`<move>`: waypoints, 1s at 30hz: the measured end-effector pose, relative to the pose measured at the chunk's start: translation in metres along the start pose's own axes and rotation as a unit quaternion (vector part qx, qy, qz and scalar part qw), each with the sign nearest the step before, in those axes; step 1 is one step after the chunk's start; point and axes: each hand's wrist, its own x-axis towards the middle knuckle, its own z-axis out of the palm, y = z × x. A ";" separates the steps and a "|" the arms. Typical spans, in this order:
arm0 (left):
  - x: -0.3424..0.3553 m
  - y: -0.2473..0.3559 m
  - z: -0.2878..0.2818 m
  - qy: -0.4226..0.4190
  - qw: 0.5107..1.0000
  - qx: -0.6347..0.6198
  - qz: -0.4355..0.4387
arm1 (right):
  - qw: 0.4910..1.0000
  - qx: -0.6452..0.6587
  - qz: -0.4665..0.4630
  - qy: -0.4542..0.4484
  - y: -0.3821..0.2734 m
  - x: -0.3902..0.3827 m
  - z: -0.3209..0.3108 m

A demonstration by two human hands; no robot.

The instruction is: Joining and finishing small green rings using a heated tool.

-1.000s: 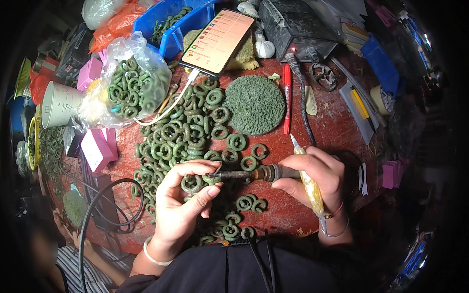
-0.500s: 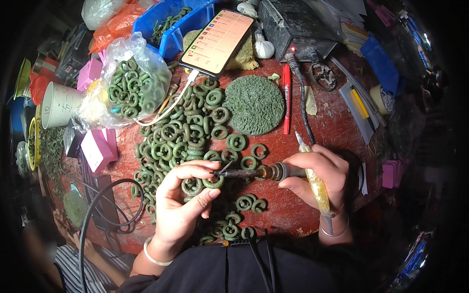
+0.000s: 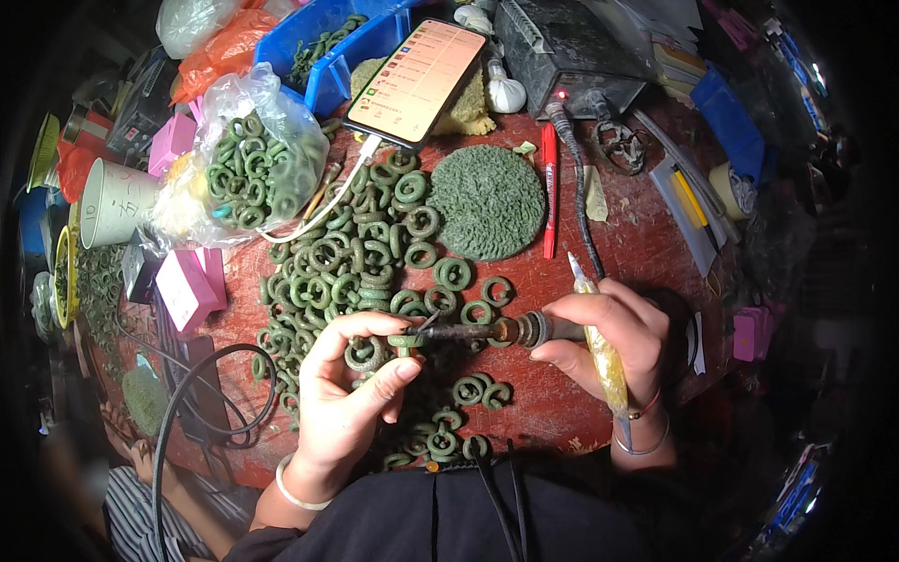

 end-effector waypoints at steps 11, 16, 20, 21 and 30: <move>0.000 0.001 0.000 -0.004 1.000 -0.001 -0.018 | 1.000 -0.016 -0.007 -0.008 -0.001 0.001 0.001; -0.001 0.004 0.001 0.007 0.999 -0.001 -0.039 | 1.000 -0.024 -0.017 0.010 -0.001 0.002 0.002; -0.001 0.002 0.002 0.015 0.999 -0.004 -0.040 | 0.999 -0.033 -0.017 0.007 -0.001 0.000 0.001; -0.001 0.002 0.002 0.014 0.999 -0.006 -0.041 | 0.999 -0.036 -0.015 0.003 0.000 0.000 0.002; -0.001 0.001 0.001 0.016 0.999 0.001 -0.046 | 0.999 -0.036 -0.009 0.000 -0.005 0.004 0.004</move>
